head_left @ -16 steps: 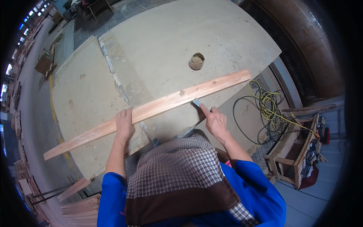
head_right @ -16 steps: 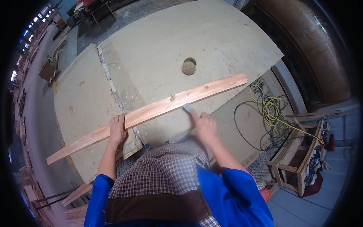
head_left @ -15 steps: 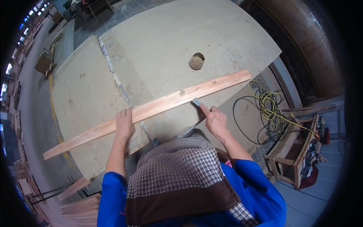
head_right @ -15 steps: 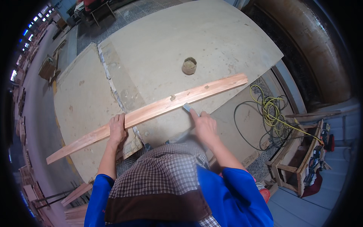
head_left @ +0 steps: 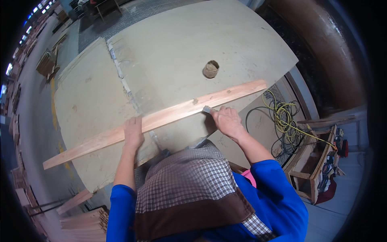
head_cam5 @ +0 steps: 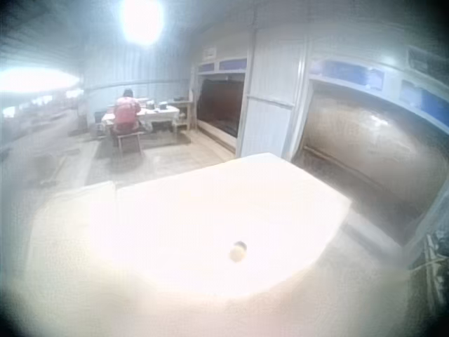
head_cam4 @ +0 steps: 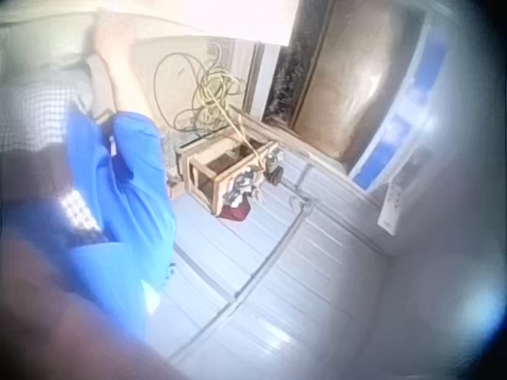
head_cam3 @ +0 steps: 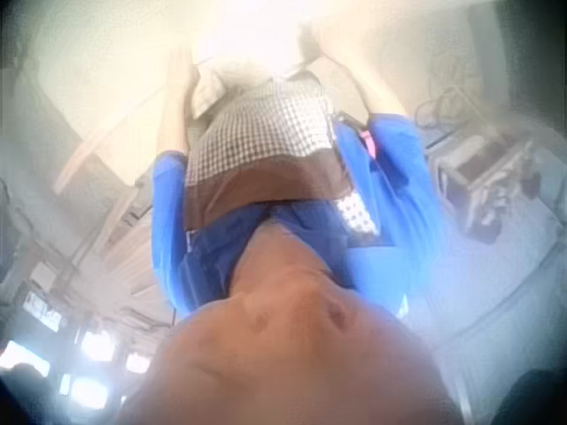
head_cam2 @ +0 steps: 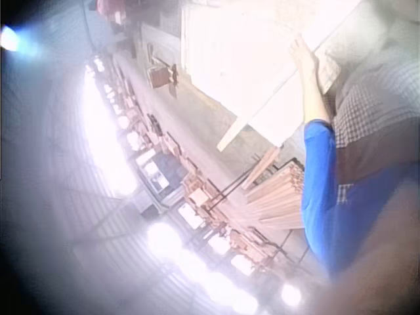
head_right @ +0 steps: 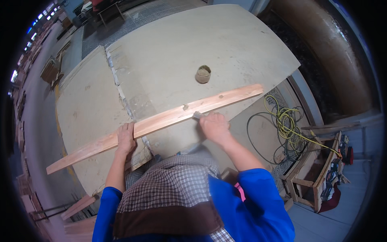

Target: The person applies a white wood filler substance into a groove on a long wooden slat using a putty knife and smooths it across the surface before setting the slat aside.

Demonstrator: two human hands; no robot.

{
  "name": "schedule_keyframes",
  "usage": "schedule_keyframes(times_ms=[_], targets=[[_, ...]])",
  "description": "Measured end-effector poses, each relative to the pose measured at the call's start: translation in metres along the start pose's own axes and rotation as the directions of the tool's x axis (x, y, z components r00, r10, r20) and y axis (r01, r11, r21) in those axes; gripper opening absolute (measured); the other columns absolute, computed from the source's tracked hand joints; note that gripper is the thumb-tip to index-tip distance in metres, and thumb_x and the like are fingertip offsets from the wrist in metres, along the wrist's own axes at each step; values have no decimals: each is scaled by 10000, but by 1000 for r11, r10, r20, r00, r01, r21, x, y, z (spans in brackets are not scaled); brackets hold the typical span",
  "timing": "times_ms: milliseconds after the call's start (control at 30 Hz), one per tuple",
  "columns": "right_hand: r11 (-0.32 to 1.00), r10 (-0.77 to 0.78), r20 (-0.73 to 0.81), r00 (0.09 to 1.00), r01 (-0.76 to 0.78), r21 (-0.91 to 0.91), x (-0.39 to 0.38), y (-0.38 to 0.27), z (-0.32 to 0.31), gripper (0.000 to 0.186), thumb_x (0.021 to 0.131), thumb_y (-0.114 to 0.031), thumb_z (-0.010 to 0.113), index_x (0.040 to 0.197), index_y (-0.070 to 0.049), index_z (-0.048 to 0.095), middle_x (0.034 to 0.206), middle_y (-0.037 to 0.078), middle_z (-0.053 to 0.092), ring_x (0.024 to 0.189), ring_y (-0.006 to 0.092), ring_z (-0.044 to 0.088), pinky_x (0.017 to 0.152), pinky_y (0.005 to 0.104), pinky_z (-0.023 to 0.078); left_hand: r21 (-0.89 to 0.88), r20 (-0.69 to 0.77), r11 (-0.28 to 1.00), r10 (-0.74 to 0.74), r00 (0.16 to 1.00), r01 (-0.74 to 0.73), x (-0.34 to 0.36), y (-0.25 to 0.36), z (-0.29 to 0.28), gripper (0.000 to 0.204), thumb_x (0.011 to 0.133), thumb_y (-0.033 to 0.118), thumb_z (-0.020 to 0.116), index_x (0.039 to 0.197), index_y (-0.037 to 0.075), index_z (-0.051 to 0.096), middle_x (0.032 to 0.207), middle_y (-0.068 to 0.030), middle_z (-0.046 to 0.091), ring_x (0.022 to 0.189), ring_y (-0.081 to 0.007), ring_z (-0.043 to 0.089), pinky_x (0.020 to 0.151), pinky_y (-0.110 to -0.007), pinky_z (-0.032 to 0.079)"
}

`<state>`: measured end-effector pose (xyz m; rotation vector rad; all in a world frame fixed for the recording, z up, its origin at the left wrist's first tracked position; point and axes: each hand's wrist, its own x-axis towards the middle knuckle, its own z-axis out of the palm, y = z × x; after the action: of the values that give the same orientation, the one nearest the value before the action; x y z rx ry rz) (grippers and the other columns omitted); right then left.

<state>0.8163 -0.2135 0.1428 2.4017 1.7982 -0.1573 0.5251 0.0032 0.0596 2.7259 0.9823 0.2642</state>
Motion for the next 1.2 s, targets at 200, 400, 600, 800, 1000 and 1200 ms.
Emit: schedule_keyframes(times_ms=[200,400,600,800,1000,1200], targets=[[992,14,3,1000,-15,126,-25,23,-17,260,833,-130,533,1047,-118,679,735,115,643,767,299,655,654,421,500,-4,62,1000,-15,998,15,-12,-24,-21,683,570,121,804,1189,43,528,1065,-174,571,1037,-359,519,943,-460,381],[737,274,-5,962,-206,643,-74,24,-6,495,786,-28,534,1246,-183,630,949,183,678,830,338,662,723,415,510,55,147,997,-64,987,57,-15,-34,-22,673,564,241,856,1116,16,545,1037,-189,576,979,-382,529,873,-457,437],[545,490,93,867,-388,743,-94,46,36,503,816,-4,612,1277,-204,614,1005,154,697,788,219,672,763,325,510,31,231,988,-151,961,148,41,35,-14,658,612,302,831,1151,31,566,1117,-180,597,1081,-350,550,931,-457,429],[455,438,149,887,-361,814,-84,51,20,502,822,-36,573,1305,-172,585,1125,186,666,990,289,664,853,354,504,72,407,989,-148,901,130,75,79,-29,1057,598,380,847,1438,58,292,1372,-163,456,1318,-316,398,1119,-570,222],[277,447,309,839,-459,844,-105,41,50,487,840,-15,569,1315,-123,584,878,68,691,720,95,561,716,273,486,95,225,993,-91,970,71,28,9,-28,506,656,119,749,1099,-7,540,1053,-213,554,1033,-365,517,895,-428,433],[412,447,82,891,-286,865,-103,25,60,456,856,-68,582,1301,-167,591,1143,185,661,961,286,663,854,355,504,168,-257,985,73,964,-30,-12,16,2,374,715,18,607,1081,-28,552,1039,-185,562,972,-346,529,850,-443,423]])
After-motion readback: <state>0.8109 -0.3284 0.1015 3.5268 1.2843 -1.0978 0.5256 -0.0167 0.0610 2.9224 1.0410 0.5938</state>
